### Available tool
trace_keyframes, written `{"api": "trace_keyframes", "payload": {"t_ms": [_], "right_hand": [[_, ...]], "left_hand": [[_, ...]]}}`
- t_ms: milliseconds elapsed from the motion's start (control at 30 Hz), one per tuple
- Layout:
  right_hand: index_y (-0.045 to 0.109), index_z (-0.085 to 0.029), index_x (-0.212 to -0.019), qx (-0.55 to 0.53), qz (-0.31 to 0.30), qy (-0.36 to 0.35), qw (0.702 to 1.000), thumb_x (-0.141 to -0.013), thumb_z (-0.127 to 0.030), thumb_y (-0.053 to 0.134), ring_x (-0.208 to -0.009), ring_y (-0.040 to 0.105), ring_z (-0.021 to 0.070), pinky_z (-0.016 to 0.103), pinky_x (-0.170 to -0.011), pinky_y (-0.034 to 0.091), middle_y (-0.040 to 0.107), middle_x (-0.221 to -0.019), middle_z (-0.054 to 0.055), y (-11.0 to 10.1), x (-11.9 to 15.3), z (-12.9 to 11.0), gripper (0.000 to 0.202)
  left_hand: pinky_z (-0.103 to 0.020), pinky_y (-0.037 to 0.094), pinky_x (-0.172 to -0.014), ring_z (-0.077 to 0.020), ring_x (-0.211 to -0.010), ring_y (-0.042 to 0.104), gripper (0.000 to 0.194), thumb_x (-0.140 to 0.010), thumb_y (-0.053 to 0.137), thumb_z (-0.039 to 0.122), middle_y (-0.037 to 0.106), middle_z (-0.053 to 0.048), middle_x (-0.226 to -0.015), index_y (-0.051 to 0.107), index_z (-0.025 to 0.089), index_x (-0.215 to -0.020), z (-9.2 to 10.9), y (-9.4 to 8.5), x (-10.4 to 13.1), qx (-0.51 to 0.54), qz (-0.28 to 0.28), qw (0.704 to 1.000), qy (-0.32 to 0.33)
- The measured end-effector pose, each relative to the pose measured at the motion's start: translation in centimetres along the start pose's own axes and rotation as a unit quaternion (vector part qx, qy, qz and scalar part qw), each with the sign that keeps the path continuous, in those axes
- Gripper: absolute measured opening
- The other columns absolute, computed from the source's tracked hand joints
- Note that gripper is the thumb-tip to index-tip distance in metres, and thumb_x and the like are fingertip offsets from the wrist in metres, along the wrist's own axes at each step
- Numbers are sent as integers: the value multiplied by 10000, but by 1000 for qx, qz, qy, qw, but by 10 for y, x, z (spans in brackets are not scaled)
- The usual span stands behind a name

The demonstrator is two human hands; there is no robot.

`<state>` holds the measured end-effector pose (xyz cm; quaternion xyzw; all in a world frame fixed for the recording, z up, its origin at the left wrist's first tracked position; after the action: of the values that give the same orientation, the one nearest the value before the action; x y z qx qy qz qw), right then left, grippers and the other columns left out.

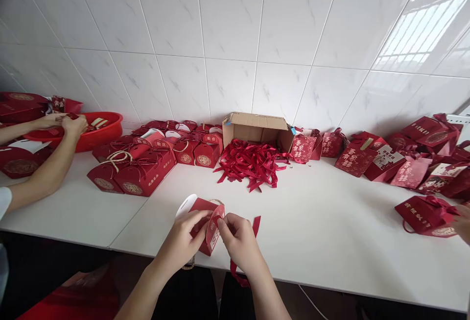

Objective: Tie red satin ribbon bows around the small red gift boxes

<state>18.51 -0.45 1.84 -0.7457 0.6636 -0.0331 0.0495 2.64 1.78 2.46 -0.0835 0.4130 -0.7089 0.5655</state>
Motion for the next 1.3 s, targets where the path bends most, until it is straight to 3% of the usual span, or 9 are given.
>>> {"api": "trace_keyframes", "payload": {"t_ms": [467,667,833,933,1000,1067,1133,1200,1300], "right_hand": [[395,-196,-598,2,-17,6,1000,-878,-513,445,-495,316,93,239,-478,240,375,-537,-46,9,-10,8,426],[397,-193,-604,9,-21,6,1000,-892,-484,434,-500,317,93,239,-484,239,380,-544,-43,9,-11,7,411],[398,-192,-599,8,-21,0,1000,-892,-494,430,-505,342,94,232,-489,267,417,-543,-37,11,-12,5,422],[429,-191,-618,19,-25,-3,1000,-900,-492,416,-513,388,105,236,-503,313,447,-554,-28,12,-12,6,413],[498,-186,-680,59,13,-33,998,-889,-473,456,-605,487,140,261,-576,394,524,-644,2,11,-12,7,357],[577,-185,-846,104,91,-87,987,-864,-444,520,-855,566,204,326,-755,453,605,-884,62,8,-12,6,266],[581,-202,-1069,117,145,-135,973,-857,-423,550,-1133,497,250,397,-943,406,562,-1176,105,6,-12,2,308],[548,-227,-1199,95,130,-158,974,-874,-418,540,-1234,438,249,409,-1018,360,510,-1299,101,6,-13,-5,378],[632,-220,-1095,51,35,-156,986,-901,-423,511,-1005,576,209,348,-912,435,646,-1072,65,9,-18,-23,306]], "left_hand": [[-375,554,-817,-196,-900,664,336,-915,411,190,698,-74,-1004,555,229,-1216,-1,4,1,-53,15,998,43],[-368,553,-792,-173,-788,650,510,-932,376,205,688,-31,-862,311,255,-1435,3,-1,-1,-77,-30,996,32],[-330,553,-710,-190,-796,656,353,-917,382,175,700,-55,-864,610,221,-1182,7,-4,-3,-113,-42,992,43],[-310,557,-676,-186,-766,674,319,-911,404,172,719,-48,-831,661,221,-1092,6,-4,-3,-106,-15,994,37],[-311,565,-727,-186,-819,691,317,-914,413,181,737,-50,-915,653,224,-1116,6,-6,-4,-88,13,995,41],[-315,565,-780,-193,-878,697,309,-916,425,197,738,-52,-990,652,222,-1125,6,-8,-5,-75,36,996,42],[-317,561,-801,-199,-907,694,301,-917,439,214,733,-52,-1015,651,225,-1129,9,-13,-8,-69,56,995,48],[-302,560,-782,-193,-904,688,299,-919,444,218,727,-53,-1006,643,229,-1142,15,-20,-11,-57,75,993,64],[-268,551,-758,-169,-903,672,302,-917,451,193,706,-50,-1006,625,239,-1159,27,-33,-15,-35,110,988,100]]}}
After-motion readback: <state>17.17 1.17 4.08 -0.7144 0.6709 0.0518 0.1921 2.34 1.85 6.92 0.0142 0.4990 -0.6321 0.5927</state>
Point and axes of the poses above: each hand's wrist, its own x-axis away from the middle knuckle, its own y-axis out of the palm, z = x × y, the point moved 2 cm from there along -x, towards the middle knuckle
